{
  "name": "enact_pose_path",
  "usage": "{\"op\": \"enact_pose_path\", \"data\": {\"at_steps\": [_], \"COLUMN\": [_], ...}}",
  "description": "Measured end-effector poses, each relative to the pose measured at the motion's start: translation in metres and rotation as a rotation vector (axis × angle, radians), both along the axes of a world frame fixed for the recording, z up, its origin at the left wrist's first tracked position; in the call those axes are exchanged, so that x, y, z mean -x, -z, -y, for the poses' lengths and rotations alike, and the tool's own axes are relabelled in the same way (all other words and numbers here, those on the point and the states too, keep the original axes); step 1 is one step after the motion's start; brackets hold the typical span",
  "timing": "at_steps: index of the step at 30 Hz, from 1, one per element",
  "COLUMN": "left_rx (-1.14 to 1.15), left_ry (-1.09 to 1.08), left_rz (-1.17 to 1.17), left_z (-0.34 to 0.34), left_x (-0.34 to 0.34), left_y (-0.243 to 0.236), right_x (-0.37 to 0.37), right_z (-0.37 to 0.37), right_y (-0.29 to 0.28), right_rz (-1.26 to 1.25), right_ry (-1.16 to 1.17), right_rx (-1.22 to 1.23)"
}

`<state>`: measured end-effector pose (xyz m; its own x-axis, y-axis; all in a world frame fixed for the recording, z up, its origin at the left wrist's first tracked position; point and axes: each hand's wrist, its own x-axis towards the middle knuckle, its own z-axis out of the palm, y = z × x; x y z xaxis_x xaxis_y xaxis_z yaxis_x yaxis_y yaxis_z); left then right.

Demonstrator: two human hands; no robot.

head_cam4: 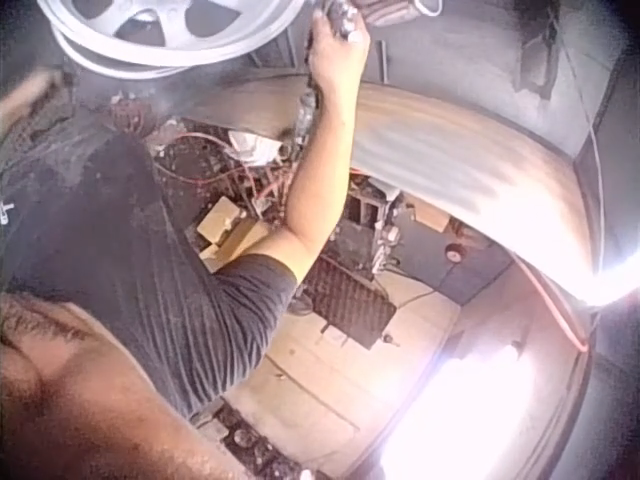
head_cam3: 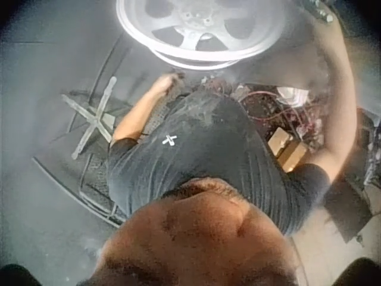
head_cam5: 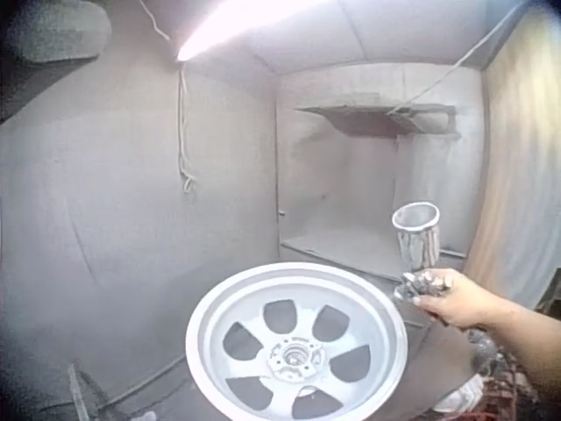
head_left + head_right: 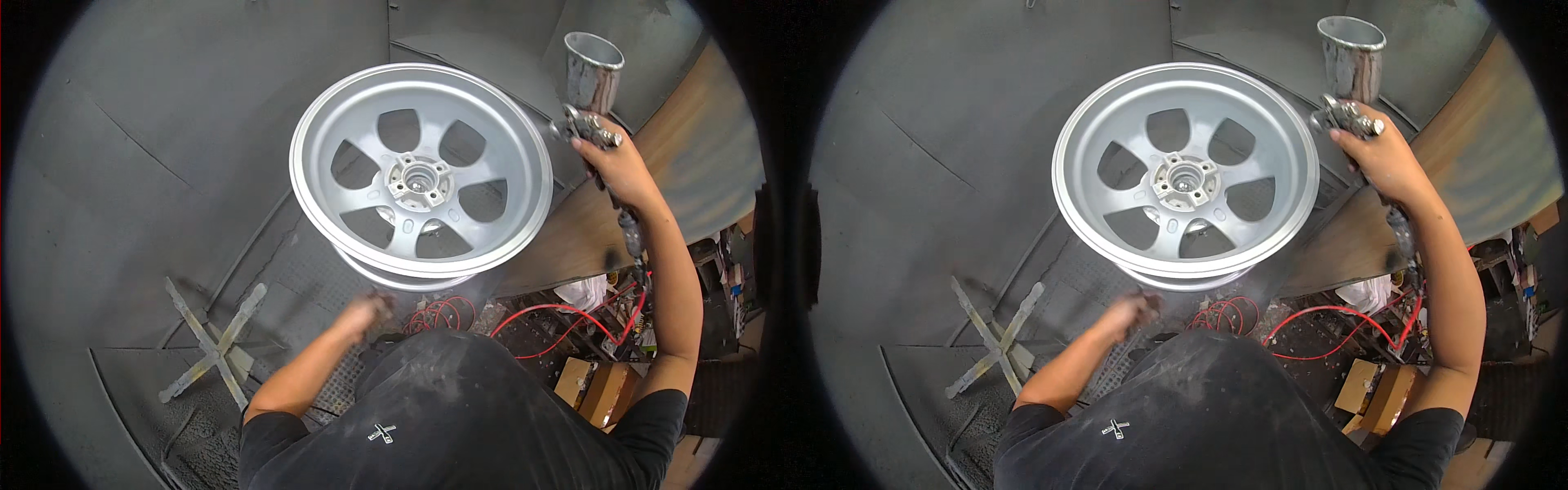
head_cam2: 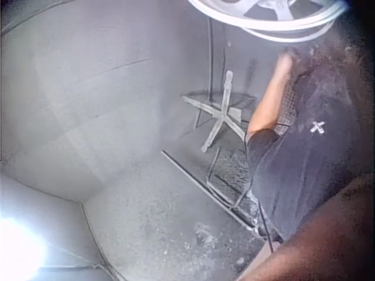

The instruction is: Spray painting a car wheel rim in a professional paint booth.

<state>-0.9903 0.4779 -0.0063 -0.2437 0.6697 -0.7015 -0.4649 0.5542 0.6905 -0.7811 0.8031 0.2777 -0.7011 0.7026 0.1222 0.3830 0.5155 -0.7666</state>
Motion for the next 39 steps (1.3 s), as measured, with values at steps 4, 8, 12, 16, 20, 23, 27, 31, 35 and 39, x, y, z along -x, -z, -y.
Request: {"op": "enact_pose_path", "data": {"at_steps": [4, 8, 12, 16, 20, 23, 27, 31, 35, 39], "left_rx": [-0.343, -0.220, -0.109, -0.187, -0.046, -0.263, -0.098, -0.085, -0.309, -0.056], "left_ry": [-0.445, -0.475, -0.399, 0.038, -0.238, -0.486, -0.541, -0.206, 0.096, -0.256], "left_rz": [-0.065, 0.051, 0.123, 0.184, 0.088, -0.087, 0.103, -0.001, 0.180, -0.008], "left_z": [0.004, 0.003, -0.014, -0.014, -0.017, -0.008, -0.010, -0.005, 0.007, 0.013], "left_x": [0.078, 0.075, -0.022, -0.055, 0.008, 0.070, 0.014, -0.050, -0.051, 0.033], "left_y": [0.011, 0.006, -0.009, -0.007, 0.014, 0.020, 0.008, -0.006, 0.027, 0.041], "right_x": [-0.028, -0.044, -0.037, -0.020, 0.017, 0.042, 0.068, 0.088, 0.088, 0.063], "right_z": [0.030, 0.051, 0.081, 0.089, 0.092, 0.092, 0.082, 0.056, 0.032, -0.005], "right_y": [-0.015, -0.009, -0.010, 0.007, 0.019, 0.020, 0.023, 0.026, 0.021, 0.029], "right_rz": [0.157, 0.175, 0.173, 0.073, 0.018, -0.042, -0.164, -0.186, -0.221, -0.185], "right_ry": [0.007, -0.110, -0.146, -0.285, -0.435, -0.468, -0.408, -0.353, -0.253, -0.209], "right_rx": [0.175, 0.356, 0.553, 0.678, 0.674, 0.573, 0.405, 0.334, 0.152, 0.099]}}
